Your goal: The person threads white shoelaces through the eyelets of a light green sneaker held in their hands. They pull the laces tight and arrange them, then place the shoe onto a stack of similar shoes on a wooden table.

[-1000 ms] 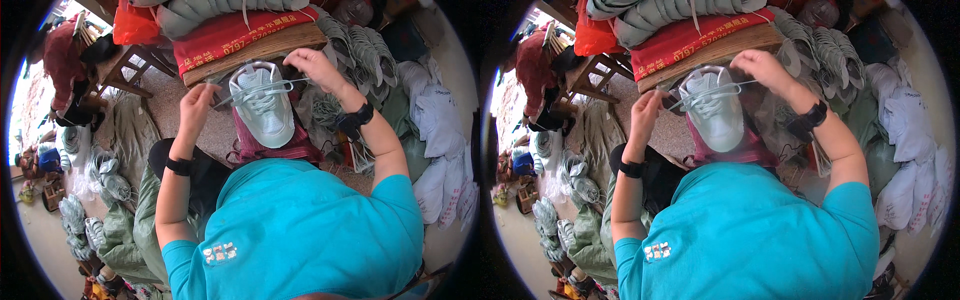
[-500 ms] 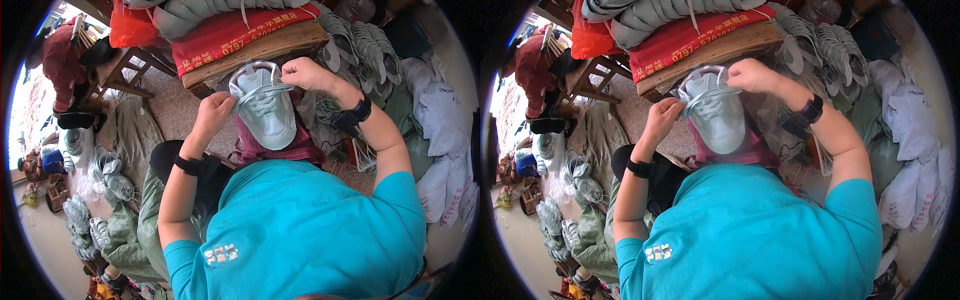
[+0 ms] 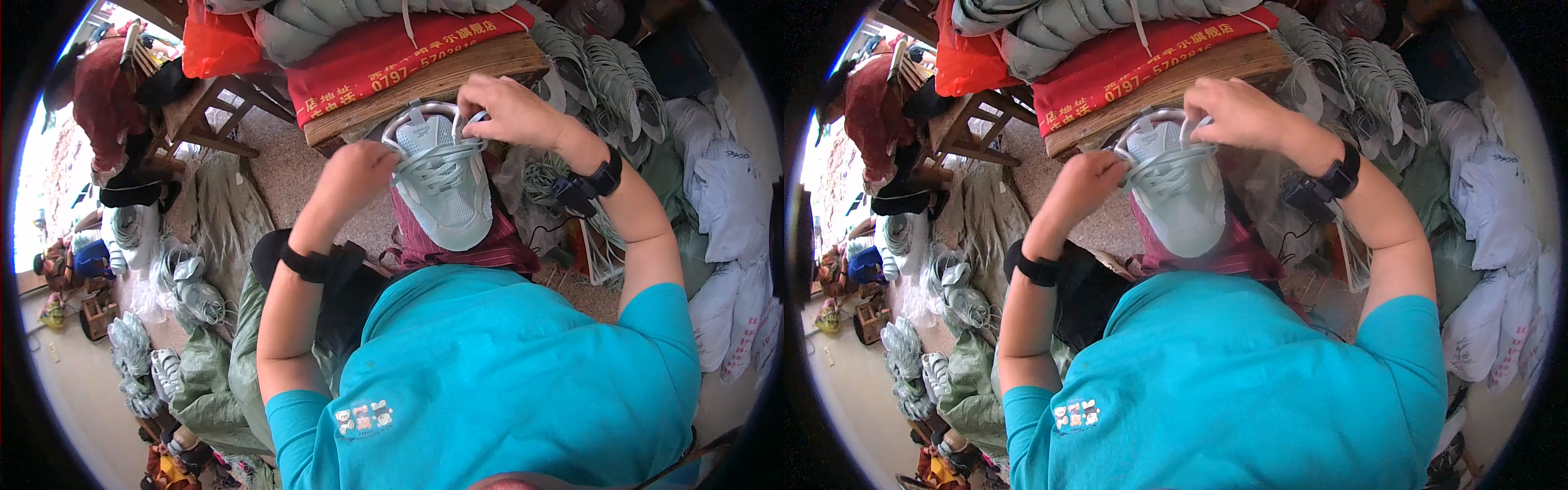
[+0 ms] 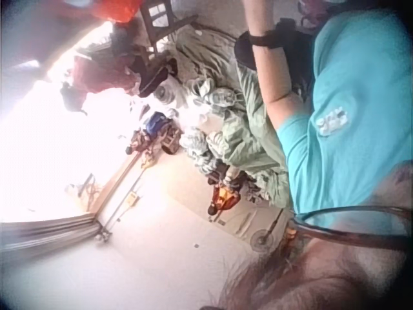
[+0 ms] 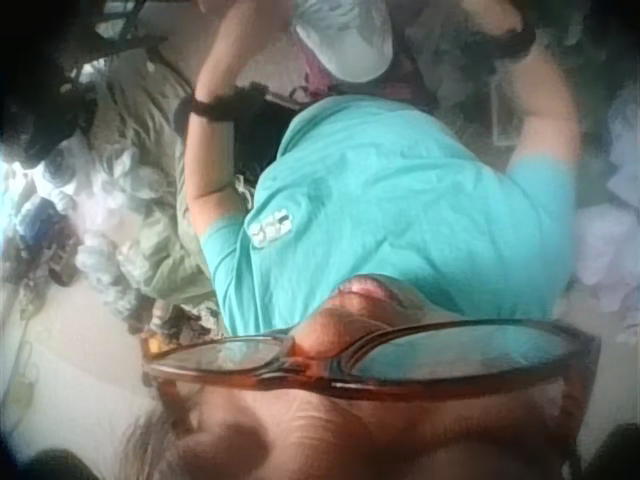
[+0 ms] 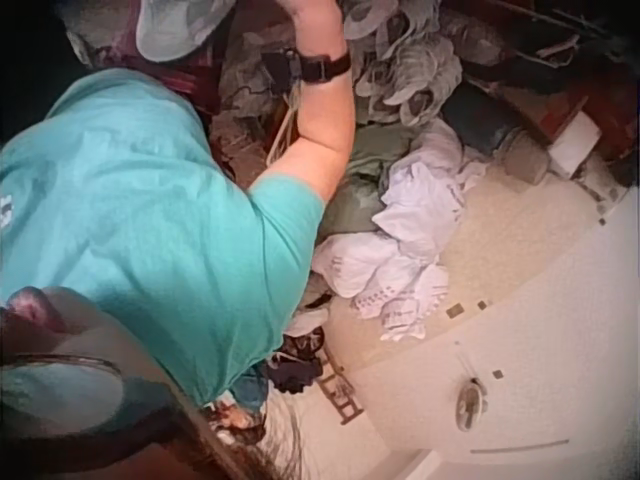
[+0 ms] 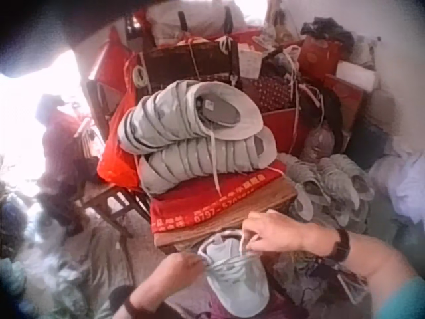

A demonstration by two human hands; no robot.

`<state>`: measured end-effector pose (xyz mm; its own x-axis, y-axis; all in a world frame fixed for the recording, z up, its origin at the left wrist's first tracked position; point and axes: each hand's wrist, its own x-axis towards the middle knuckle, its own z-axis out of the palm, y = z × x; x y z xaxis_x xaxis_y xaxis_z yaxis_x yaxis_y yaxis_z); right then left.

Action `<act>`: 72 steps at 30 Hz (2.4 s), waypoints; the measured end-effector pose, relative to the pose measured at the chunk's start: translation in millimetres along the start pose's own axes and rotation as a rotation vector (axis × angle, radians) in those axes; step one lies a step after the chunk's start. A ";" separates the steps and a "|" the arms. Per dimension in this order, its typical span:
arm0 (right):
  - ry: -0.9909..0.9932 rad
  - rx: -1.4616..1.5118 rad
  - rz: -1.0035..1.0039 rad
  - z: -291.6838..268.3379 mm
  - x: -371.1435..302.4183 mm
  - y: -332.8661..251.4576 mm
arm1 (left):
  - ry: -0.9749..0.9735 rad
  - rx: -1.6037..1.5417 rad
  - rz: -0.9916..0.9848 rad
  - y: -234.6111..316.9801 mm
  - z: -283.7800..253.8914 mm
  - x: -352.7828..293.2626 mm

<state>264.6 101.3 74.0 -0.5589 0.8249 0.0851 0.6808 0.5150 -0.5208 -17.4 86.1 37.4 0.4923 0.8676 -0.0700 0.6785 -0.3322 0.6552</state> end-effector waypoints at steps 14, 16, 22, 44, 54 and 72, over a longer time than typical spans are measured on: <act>-0.495 0.463 0.284 4.7 34.2 27.1 | -0.150 -0.151 0.157 -10.1 -20.3 18.7; -0.481 0.476 0.416 4.6 35.4 17.5 | -0.088 -0.157 0.127 -10.4 -11.2 18.3; -0.319 0.394 0.388 21.0 42.7 8.6 | 0.207 -0.293 -0.099 -4.3 24.4 16.7; 0.197 0.664 0.236 65.2 0.5 -4.6 | -0.277 -0.449 -0.471 -177.9 180.0 -32.0; 0.100 0.739 0.270 60.9 7.4 -8.8 | -0.190 -0.258 -0.162 -235.9 331.4 2.4; 0.049 0.612 0.296 43.8 14.3 2.6 | -0.001 0.328 -0.007 -89.8 5.7 -71.9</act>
<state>237.7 104.2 36.6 -0.3584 0.9278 -0.1041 0.4032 0.0533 -0.9136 -110.7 51.4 -20.7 0.4876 0.8699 -0.0745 0.8212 -0.4280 0.3774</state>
